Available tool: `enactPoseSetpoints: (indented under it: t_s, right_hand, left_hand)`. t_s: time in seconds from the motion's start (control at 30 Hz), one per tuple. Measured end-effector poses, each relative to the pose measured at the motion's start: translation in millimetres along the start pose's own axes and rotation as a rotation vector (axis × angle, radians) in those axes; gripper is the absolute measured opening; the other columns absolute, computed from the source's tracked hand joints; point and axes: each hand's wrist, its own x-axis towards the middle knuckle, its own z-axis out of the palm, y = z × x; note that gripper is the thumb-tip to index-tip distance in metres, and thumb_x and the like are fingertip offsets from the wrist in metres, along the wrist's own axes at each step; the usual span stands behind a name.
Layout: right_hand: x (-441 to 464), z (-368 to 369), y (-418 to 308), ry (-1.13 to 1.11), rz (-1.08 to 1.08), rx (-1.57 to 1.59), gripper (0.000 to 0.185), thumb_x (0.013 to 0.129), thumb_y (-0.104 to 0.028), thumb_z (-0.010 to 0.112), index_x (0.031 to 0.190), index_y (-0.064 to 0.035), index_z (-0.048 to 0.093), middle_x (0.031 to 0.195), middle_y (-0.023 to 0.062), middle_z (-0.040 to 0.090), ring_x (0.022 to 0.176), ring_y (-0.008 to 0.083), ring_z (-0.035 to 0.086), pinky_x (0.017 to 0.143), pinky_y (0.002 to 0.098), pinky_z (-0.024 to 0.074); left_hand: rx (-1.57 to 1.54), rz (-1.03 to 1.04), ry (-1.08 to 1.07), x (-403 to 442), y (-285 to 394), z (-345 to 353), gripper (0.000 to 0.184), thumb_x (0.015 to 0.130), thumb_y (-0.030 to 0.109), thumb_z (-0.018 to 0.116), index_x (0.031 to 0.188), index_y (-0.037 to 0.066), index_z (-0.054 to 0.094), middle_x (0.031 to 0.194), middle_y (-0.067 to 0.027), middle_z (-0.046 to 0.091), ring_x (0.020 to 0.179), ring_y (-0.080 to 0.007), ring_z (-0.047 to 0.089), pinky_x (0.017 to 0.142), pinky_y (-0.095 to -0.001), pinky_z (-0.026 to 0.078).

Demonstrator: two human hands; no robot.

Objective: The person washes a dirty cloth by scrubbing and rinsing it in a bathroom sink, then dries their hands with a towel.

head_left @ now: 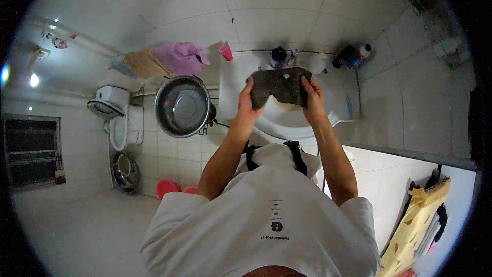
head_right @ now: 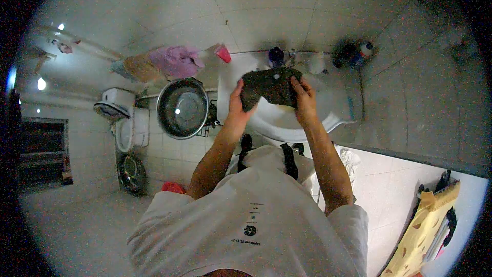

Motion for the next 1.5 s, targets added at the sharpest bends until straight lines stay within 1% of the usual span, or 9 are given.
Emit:
enactPoseSetpoints:
  t_s: [0.43,0.73,0.77,0.87,0.9,1.0,1.2,1.33,1.5]
  right_hand:
    - [3,-14,-4,-0.048,-0.141,-0.312,0.031,0.094,-0.022,0.064,0.115,0.0006,0.062,0.102,0.0071,0.067,0.087,0.0149,0.064,0.077,0.0289,0.0529]
    - [-20,33,-9,-0.208,-0.335,-0.91,0.028,0.093,-0.027,0.065,0.103,-0.0012,0.063,0.072,0.0074,0.065,0.06,0.0115,0.052,0.054,0.0288,0.0452]
    - [-14,35,4,-0.21,-0.666,-1.006,0.025,0.093,-0.027,0.063,0.096,-0.0024,0.062,0.068,0.0159,0.063,0.053,0.0206,0.058,0.051,0.035,0.047]
    - [2,30,21,0.03,-0.874,-1.475,0.028,0.093,-0.03,0.061,0.09,-0.0021,0.06,0.074,0.0214,0.065,0.059,0.0344,0.063,0.054,0.043,0.0491]
    - [6,32,18,0.082,-0.817,-1.462,0.031,0.093,-0.033,0.059,0.088,-0.0025,0.058,0.076,0.023,0.065,0.065,0.0418,0.063,0.057,0.0495,0.0494]
    - [32,25,29,0.291,-0.626,-1.347,0.029,0.091,-0.032,0.061,0.091,-0.0031,0.057,0.074,0.0225,0.065,0.063,0.0425,0.062,0.056,0.0504,0.049]
    - [0,38,38,-0.137,-0.751,-1.428,0.03,0.094,-0.032,0.057,0.092,-0.0026,0.059,0.072,0.0239,0.064,0.064,0.0436,0.062,0.057,0.0519,0.0493]
    - [45,9,38,0.246,-0.596,-1.446,0.031,0.095,-0.033,0.056,0.09,-0.0019,0.058,0.071,0.0225,0.064,0.066,0.0452,0.062,0.058,0.0528,0.049]
    - [56,-15,32,0.114,-0.325,-0.629,0.054,0.096,-0.042,0.057,0.116,0.0075,0.059,0.098,0.0152,0.068,0.087,0.0194,0.062,0.079,0.0329,0.0493]
  left_hand:
    - [0.114,-0.161,-0.009,5,-24,4,0.046,0.096,0.036,0.057,0.128,0.004,0.053,0.127,-0.013,0.06,0.117,-0.0283,0.058,0.103,-0.0435,0.046]
    - [0.257,-0.109,-0.042,-5,-22,31,0.045,0.1,0.042,0.044,0.13,0.008,0.051,0.126,-0.009,0.06,0.116,-0.024,0.057,0.103,-0.0392,0.044]
    - [0.244,-0.093,-0.047,-8,-27,33,0.045,0.101,0.042,0.043,0.13,0.009,0.052,0.124,-0.008,0.061,0.115,-0.0232,0.057,0.102,-0.0388,0.045]
    - [0.183,-0.152,-0.06,-12,-39,39,0.044,0.101,0.044,0.041,0.129,0.012,0.052,0.121,-0.0035,0.061,0.115,-0.0199,0.056,0.101,-0.0368,0.043]
    - [0.184,-0.152,-0.089,-13,-41,38,0.044,0.101,0.044,0.04,0.13,0.012,0.052,0.122,-0.0032,0.061,0.115,-0.0195,0.056,0.101,-0.0365,0.043]
    - [0.21,-0.155,-0.075,-10,-44,29,0.044,0.102,0.043,0.041,0.131,0.012,0.052,0.125,-0.0031,0.06,0.116,-0.0191,0.055,0.102,-0.0363,0.041]
    - [0.164,-0.174,0.019,-8,-43,15,0.042,0.103,0.042,0.038,0.129,0.011,0.052,0.125,-0.0027,0.059,0.115,-0.0184,0.055,0.104,-0.0352,0.04]
    - [0.169,-0.175,0.018,-12,-49,23,0.042,0.102,0.043,0.04,0.128,0.012,0.053,0.124,-0.0046,0.06,0.115,-0.0213,0.056,0.102,-0.0374,0.043]
    - [0.156,-0.149,-0.075,-13,-36,18,0.045,0.101,0.044,0.041,0.128,0.01,0.052,0.125,-0.0057,0.06,0.114,-0.0228,0.058,0.102,-0.038,0.044]
